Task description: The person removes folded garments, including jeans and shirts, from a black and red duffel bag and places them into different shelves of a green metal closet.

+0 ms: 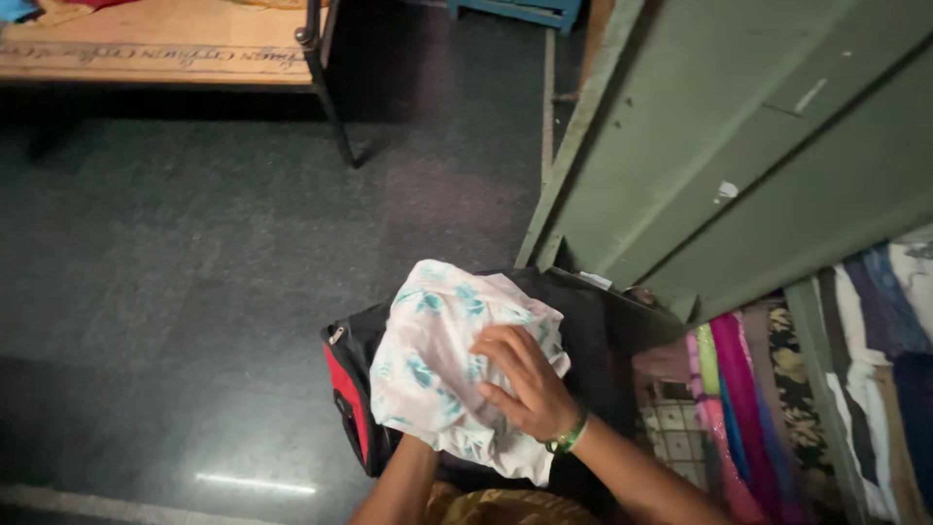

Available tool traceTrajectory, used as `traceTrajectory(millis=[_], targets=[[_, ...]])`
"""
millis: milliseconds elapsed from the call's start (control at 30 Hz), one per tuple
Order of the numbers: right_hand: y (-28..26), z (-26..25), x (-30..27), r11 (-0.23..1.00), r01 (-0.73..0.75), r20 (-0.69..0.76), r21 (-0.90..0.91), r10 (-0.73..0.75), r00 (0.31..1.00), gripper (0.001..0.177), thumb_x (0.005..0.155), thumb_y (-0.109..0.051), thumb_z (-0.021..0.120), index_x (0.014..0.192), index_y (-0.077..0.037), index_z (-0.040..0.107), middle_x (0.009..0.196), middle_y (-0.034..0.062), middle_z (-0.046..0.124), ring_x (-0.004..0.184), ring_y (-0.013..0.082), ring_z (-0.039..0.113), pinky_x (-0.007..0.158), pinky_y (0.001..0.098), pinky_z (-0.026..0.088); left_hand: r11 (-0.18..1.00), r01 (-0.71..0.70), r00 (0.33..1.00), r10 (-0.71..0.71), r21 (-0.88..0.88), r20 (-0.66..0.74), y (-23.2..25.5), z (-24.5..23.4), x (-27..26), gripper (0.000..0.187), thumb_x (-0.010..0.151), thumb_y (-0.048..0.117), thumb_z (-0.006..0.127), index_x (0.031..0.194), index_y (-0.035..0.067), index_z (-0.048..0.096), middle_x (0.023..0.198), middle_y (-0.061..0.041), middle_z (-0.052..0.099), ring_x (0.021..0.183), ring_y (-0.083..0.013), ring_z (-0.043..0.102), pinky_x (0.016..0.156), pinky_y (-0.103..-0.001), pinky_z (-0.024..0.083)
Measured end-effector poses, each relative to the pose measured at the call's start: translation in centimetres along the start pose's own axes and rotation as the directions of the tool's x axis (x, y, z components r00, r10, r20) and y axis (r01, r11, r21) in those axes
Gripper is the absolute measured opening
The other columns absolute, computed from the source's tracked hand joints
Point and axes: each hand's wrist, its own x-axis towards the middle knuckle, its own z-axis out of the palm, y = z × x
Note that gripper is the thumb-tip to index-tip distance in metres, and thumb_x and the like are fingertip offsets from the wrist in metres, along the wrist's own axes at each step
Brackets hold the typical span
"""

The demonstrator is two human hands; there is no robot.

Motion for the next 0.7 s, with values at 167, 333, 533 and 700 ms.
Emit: traceTrajectory(millis=[167,333,533,700], targets=[[0.3,-0.6,1.9,0.872,0.011,-0.060,-0.489,-0.046,0.997,0.054,0.097,-0.043,0.059,0.141,-0.012,0.060,0.154,0.0185,0.046,0.145,0.0427,0.035,0.118,0.0582,0.024,0.998,0.055,0.998,-0.056,0.023,0.036,-2.0,1.8,0.3,0.059,0.094,0.045,0.053,0.137,0.006,0.053,0.125,-0.017,0.066,0.112,-0.0380,0.067,0.092,-0.053,0.057],[1.7,-2.2,-0.5,0.825,-0.198,-0.219,-0.529,0.092,0.971,0.052,0.095,-0.041,0.062,0.138,-0.011,0.062,0.147,0.0187,0.049,0.141,0.0425,0.039,0.118,0.0574,0.027,0.992,0.114,0.991,-0.118,0.058,0.065,-4.1,3.6,2.1,0.059,0.094,0.046,0.053,0.138,0.005,0.053,0.126,-0.017,0.066,0.112,-0.0373,0.067,0.093,-0.052,0.057],[11.8,-2.3,-10.9,0.804,-0.585,-0.723,0.103,0.464,0.512,0.045,0.104,-0.043,0.058,0.132,-0.009,0.064,0.127,0.0156,0.060,0.121,0.0391,0.054,0.106,0.0551,0.041,0.975,0.188,0.974,-0.202,0.122,0.106,-4.8,5.8,5.3,0.060,0.095,0.046,0.052,0.138,0.005,0.053,0.127,-0.017,0.066,0.112,-0.0366,0.067,0.094,-0.051,0.056],[18.7,1.9,-19.6,-0.195,0.004,0.187,0.981,0.947,0.260,0.057,0.095,-0.060,0.048,0.125,-0.014,0.062,0.103,0.0099,0.069,0.097,0.0328,0.064,0.089,0.0557,0.049,0.957,0.244,0.957,-0.263,0.157,0.120,-7.0,7.2,7.1,0.061,0.095,0.047,0.051,0.139,0.004,0.053,0.127,-0.017,0.066,0.112,-0.0360,0.068,0.094,-0.050,0.056]])
